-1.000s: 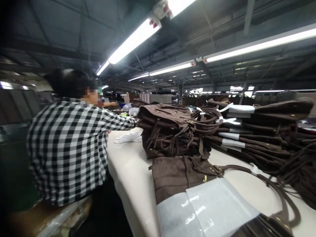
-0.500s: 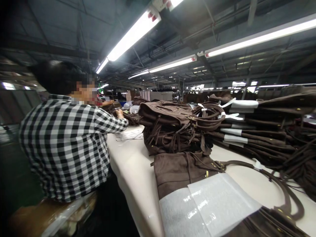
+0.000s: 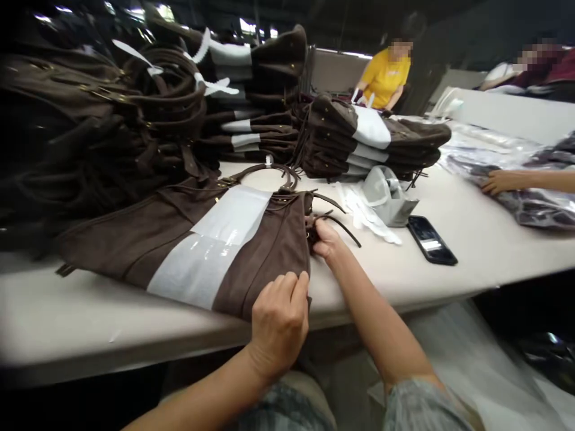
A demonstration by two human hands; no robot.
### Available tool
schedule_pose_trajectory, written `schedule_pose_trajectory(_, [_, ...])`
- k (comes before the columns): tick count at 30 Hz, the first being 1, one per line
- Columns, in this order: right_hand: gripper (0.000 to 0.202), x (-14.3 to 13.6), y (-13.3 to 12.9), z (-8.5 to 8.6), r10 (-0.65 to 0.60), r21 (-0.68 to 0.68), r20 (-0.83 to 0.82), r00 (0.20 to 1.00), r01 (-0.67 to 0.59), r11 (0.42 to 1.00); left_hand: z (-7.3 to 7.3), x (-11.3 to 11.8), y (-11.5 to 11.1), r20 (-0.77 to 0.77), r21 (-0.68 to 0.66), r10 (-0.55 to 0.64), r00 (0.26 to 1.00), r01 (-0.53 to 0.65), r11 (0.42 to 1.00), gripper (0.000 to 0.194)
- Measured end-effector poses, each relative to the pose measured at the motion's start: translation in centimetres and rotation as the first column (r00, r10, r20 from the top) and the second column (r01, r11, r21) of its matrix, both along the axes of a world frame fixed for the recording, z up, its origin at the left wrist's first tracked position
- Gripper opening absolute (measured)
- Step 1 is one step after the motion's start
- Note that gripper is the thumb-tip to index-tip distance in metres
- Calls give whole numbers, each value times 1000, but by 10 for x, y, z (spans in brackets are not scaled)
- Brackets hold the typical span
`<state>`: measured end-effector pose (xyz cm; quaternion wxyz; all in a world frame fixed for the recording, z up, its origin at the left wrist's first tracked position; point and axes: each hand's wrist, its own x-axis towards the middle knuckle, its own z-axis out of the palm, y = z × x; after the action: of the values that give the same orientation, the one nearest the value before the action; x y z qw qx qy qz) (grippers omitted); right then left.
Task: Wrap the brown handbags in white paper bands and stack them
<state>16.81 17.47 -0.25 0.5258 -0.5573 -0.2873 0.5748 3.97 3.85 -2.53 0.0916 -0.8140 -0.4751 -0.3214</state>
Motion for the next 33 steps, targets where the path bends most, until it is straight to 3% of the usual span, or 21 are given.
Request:
schedule_pose_trajectory(3, [39,12,-22,-3,89,-16,-174,981,-93,996,3,1,0,-20,36,-11,1000,11,999,18])
schedule_pose_trajectory(6, [49,17,-48,-8,228,65,-264,937,-218,974,3,0,-4,-16,62,-20,1000,20,998,21])
schedule_pose_trajectory(9, [45,18,-64,-15,234,82,-135,963,-225,971,2,-1,-5,-44,55,-28,999,31,998,25])
schedule_pose_trajectory(13, [45,10,-64,-28,188,66,45,981,-191,979,-3,-7,-9,-75,61,-34,997,39,997,30])
schedule_pose_trajectory(18, [49,4,-60,-37,108,171,66,992,-117,978,-14,-17,-20,-144,170,-91,985,116,979,36])
schedule_pose_trajectory(21, [50,2,-62,-35,115,134,88,989,-126,983,-21,-16,-23,-188,256,-137,973,183,949,30])
schedule_pose_trajectory(24, [49,-3,-65,-33,82,104,288,954,-116,988,-26,-9,-21,-231,337,-104,967,180,924,16])
schedule_pose_trajectory(28, [49,-8,-61,-38,-48,213,508,860,-71,975,-28,2,-13,-208,422,-6,978,95,902,14])
schedule_pose_trajectory(30, [52,1,-53,-42,-83,218,494,865,-31,975,-21,1,-8,-183,389,-99,978,165,906,16])
schedule_pose_trajectory(33, [59,31,-31,-46,-135,138,478,868,78,987,4,-20,1,-60,184,-354,933,359,915,20])
